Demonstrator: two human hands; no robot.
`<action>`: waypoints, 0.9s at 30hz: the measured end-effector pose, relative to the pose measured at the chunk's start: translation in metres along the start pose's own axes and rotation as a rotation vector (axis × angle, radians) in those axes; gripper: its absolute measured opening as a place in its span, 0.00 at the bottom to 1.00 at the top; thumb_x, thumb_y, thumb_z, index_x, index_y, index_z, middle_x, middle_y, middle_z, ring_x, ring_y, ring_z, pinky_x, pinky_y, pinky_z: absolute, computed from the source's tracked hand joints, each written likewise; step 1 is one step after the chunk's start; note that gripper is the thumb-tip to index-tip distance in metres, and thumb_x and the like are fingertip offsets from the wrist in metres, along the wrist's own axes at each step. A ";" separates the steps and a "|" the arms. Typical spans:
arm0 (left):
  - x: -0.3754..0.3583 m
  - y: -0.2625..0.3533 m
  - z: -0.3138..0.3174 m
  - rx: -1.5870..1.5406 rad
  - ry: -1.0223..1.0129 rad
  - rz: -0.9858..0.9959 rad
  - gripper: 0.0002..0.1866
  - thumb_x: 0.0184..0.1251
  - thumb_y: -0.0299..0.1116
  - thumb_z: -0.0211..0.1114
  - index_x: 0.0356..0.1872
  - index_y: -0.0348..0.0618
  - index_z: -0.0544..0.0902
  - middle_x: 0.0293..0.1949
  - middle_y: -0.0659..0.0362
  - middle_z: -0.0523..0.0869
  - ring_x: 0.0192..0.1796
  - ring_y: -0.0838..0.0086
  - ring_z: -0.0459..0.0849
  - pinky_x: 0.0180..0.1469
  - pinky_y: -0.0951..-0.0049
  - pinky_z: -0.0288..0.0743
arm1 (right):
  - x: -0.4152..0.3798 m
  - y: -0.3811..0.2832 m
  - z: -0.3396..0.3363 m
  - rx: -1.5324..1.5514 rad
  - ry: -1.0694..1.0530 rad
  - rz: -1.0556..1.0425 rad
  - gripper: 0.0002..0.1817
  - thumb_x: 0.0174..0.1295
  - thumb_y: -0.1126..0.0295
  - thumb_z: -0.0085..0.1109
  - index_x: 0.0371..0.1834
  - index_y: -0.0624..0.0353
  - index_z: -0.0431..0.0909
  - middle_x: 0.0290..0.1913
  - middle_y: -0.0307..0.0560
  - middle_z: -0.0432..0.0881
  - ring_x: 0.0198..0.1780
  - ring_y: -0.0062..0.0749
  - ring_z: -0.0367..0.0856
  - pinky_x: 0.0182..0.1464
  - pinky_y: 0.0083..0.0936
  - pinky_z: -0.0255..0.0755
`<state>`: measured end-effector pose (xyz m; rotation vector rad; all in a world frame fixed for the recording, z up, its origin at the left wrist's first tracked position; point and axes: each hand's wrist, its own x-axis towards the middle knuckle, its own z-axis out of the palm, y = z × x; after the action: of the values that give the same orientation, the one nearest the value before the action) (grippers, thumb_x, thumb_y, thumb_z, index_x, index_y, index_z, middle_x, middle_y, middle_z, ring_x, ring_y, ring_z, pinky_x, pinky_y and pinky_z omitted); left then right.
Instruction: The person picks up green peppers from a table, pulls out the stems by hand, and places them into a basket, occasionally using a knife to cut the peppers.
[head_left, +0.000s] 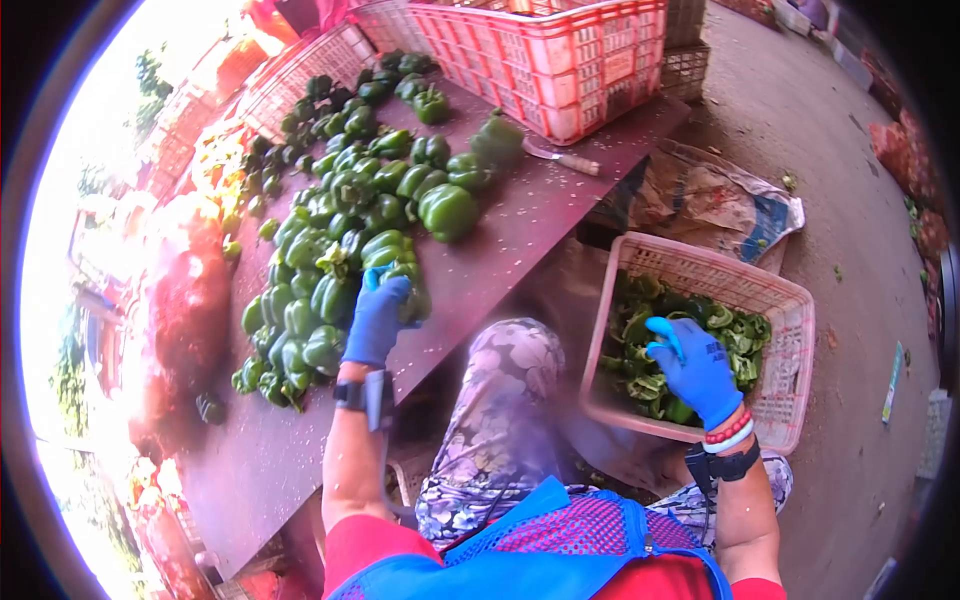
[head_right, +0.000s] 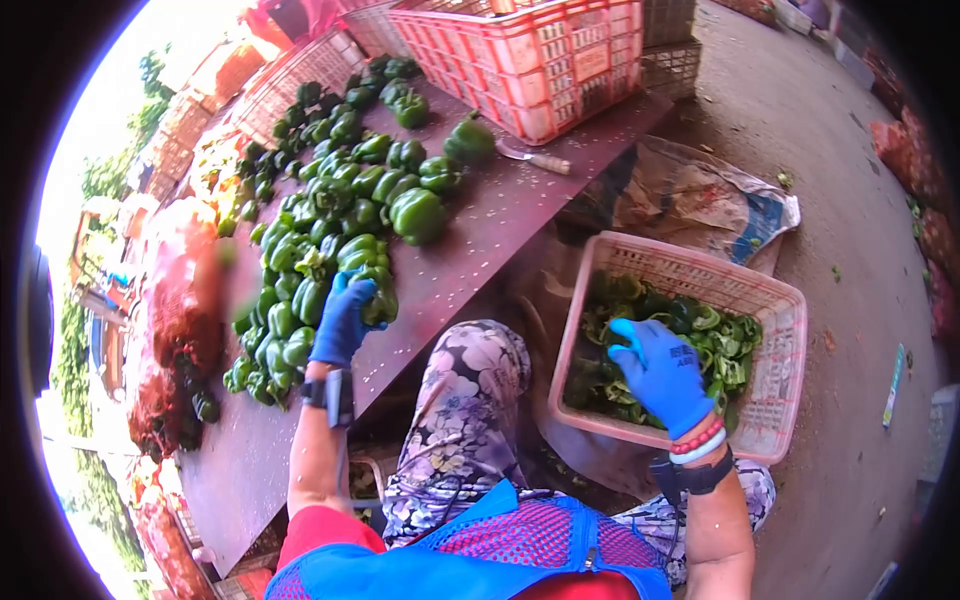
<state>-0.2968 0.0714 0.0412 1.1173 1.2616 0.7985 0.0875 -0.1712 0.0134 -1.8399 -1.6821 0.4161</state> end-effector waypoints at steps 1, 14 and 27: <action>-0.010 0.017 0.018 -0.142 -0.091 -0.066 0.21 0.63 0.35 0.68 0.57 0.45 0.78 0.49 0.58 0.83 0.47 0.68 0.85 0.44 0.67 0.84 | 0.001 -0.002 0.004 0.159 -0.006 0.002 0.23 0.64 0.60 0.68 0.61 0.54 0.79 0.48 0.52 0.84 0.44 0.46 0.86 0.46 0.37 0.80; -0.027 -0.043 0.269 -0.509 -1.091 -0.395 0.19 0.77 0.44 0.62 0.61 0.46 0.80 0.55 0.58 0.86 0.56 0.71 0.85 0.63 0.66 0.79 | -0.004 -0.005 -0.016 0.190 0.246 -0.158 0.47 0.52 0.56 0.77 0.74 0.58 0.63 0.62 0.64 0.70 0.63 0.61 0.73 0.66 0.45 0.70; -0.039 -0.027 0.288 -0.229 -1.028 -0.451 0.24 0.72 0.34 0.69 0.65 0.49 0.71 0.47 0.57 0.84 0.34 0.77 0.86 0.21 0.83 0.70 | -0.007 0.019 0.009 0.449 0.389 0.069 0.20 0.56 0.69 0.61 0.53 0.60 0.77 0.47 0.54 0.78 0.50 0.46 0.80 0.55 0.38 0.74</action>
<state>-0.0250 -0.0307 0.0130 0.8118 0.4820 -0.0276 0.0961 -0.1765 -0.0070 -1.5283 -1.1553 0.3951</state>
